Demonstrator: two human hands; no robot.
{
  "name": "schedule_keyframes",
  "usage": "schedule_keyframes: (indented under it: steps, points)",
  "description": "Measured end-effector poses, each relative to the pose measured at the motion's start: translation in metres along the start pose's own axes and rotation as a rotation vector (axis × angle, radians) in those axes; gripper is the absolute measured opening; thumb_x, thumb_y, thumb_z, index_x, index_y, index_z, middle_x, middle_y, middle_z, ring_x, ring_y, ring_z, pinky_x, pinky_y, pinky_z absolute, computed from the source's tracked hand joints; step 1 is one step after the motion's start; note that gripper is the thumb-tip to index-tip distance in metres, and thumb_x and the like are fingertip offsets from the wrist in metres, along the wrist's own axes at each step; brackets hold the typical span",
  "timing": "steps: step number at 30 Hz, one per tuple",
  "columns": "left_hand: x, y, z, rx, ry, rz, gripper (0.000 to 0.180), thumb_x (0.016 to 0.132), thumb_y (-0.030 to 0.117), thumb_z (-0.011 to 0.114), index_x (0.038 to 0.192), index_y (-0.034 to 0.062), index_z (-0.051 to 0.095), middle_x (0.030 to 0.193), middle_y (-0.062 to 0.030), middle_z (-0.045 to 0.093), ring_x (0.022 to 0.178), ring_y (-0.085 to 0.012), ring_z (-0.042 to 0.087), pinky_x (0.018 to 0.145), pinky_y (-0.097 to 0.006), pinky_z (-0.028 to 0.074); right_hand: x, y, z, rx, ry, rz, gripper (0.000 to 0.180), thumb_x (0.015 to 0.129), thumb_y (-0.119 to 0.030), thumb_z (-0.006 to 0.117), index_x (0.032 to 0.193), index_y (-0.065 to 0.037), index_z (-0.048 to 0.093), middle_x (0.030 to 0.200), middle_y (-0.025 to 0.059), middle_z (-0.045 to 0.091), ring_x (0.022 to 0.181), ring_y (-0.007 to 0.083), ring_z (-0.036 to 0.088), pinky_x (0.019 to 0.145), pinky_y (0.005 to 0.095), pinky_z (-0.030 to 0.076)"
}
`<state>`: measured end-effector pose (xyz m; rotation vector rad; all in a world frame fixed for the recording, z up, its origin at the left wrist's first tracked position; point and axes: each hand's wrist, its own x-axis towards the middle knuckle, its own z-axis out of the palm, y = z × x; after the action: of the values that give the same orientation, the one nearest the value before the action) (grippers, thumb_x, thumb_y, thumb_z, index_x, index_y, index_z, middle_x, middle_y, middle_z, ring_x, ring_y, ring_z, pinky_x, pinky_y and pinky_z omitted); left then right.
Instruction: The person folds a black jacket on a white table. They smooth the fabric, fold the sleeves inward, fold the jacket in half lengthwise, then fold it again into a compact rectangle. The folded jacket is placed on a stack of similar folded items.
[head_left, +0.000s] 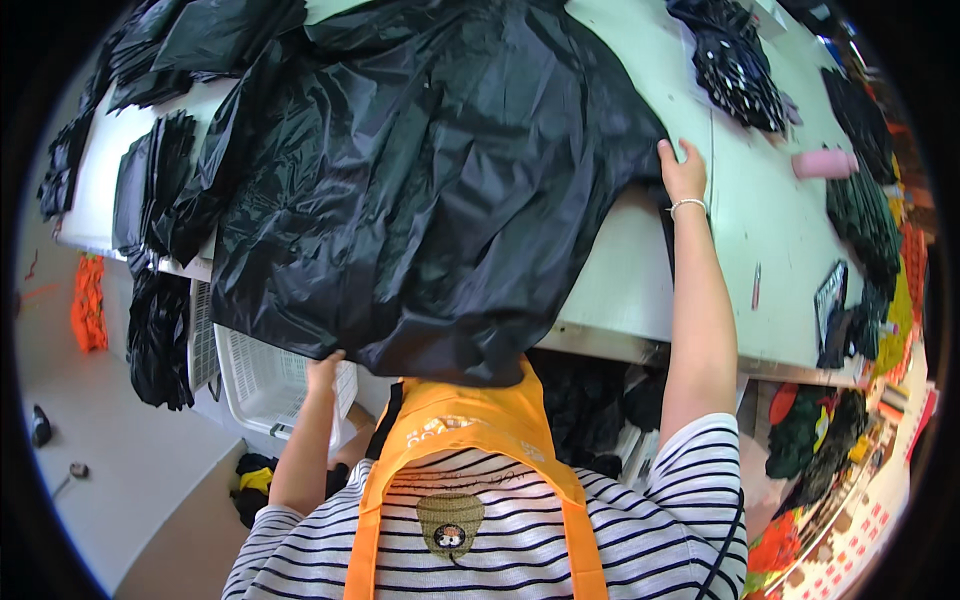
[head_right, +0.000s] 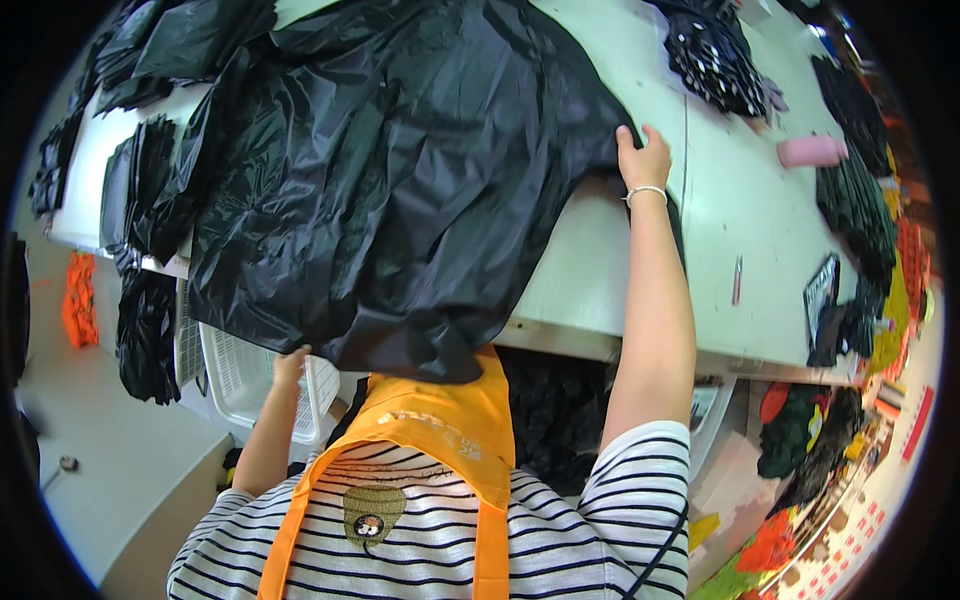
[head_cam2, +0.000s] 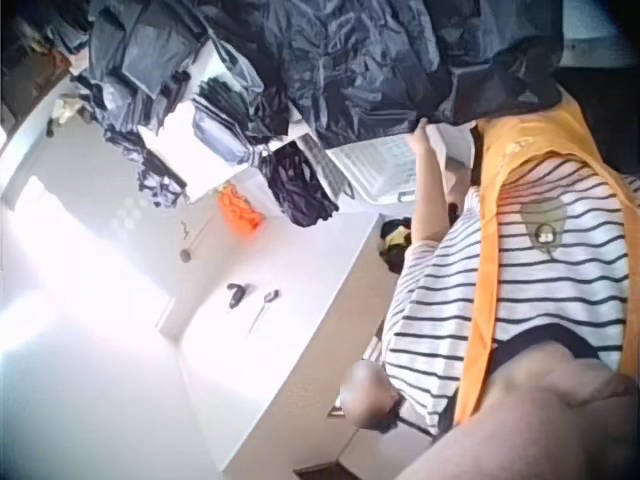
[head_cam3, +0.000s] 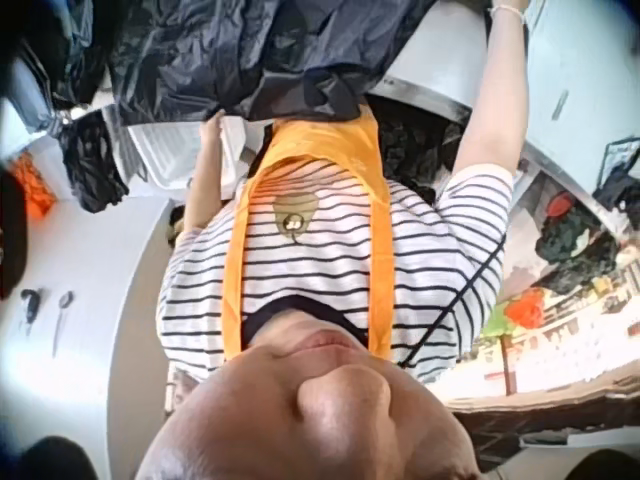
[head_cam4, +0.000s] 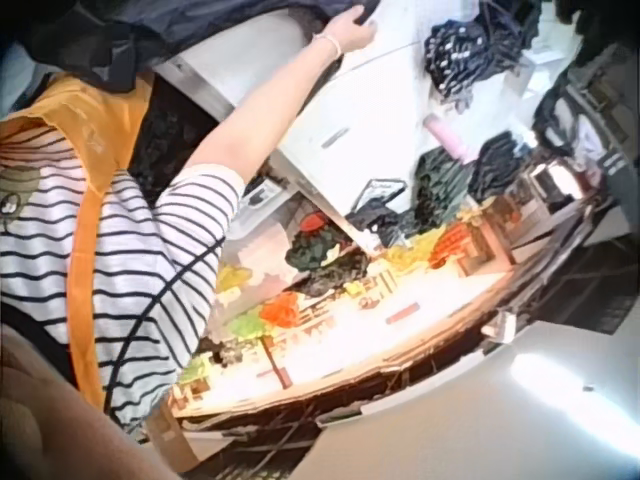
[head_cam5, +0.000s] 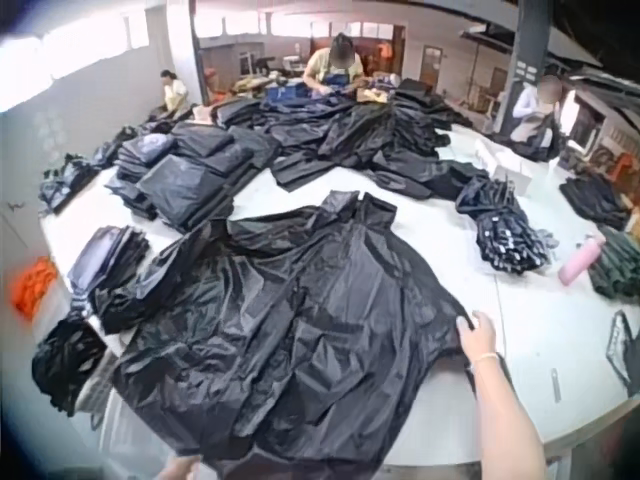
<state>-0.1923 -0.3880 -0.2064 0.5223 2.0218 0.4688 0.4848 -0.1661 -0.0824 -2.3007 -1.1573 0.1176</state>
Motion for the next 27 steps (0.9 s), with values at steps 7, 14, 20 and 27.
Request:
schedule_keyframes:
  steps: [7,14,20,27]
  points:
    - [-0.147,0.249,0.091,-0.023,0.050,0.765,0.036,0.092,0.018,0.056,0.124,0.0018,0.054,0.103,-0.0083,0.063,0.089,-0.0143,0.060,0.080,-0.028,0.046,-0.093,-0.081,0.044,0.713,-0.634,0.113,0.061,0.073,-0.012,0.069,0.128,0.006,0.049,0.094,0.0117,0.065,0.080,0.0150,0.061,0.072,0.0277,0.050]
    - [-0.224,0.269,0.156,0.509,-0.084,1.092,0.063,0.066,0.011,0.069,0.125,-0.0018,0.048,0.109,-0.0233,0.061,0.101,-0.0362,0.060,0.086,-0.038,0.048,-0.181,-0.144,-0.030,1.538,-1.452,0.371,0.053,0.094,-0.026,0.055,0.139,-0.004,0.039,0.105,0.0140,0.065,0.094,0.0226,0.064,0.086,0.0324,0.049]
    - [-0.281,0.297,0.022,0.177,-0.290,1.154,0.027,0.064,-0.001,0.054,0.089,-0.0042,0.061,0.069,-0.0140,0.060,0.061,-0.0278,0.061,0.063,-0.029,0.050,-0.231,-0.088,0.053,1.273,-0.780,0.499,0.037,0.092,-0.007,0.052,0.128,-0.001,0.047,0.103,0.0115,0.063,0.094,0.0179,0.063,0.081,0.0301,0.051]
    - [-0.334,0.258,-0.163,-0.357,-0.431,1.824,0.036,0.086,0.037,0.055,0.085,0.0008,0.059,0.063,-0.0113,0.053,0.050,-0.0227,0.049,0.048,-0.030,0.040,-0.277,-0.051,0.068,0.899,-0.627,0.213,0.036,0.090,-0.007,0.054,0.125,-0.002,0.047,0.108,0.0068,0.057,0.093,0.0154,0.056,0.081,0.0262,0.048]
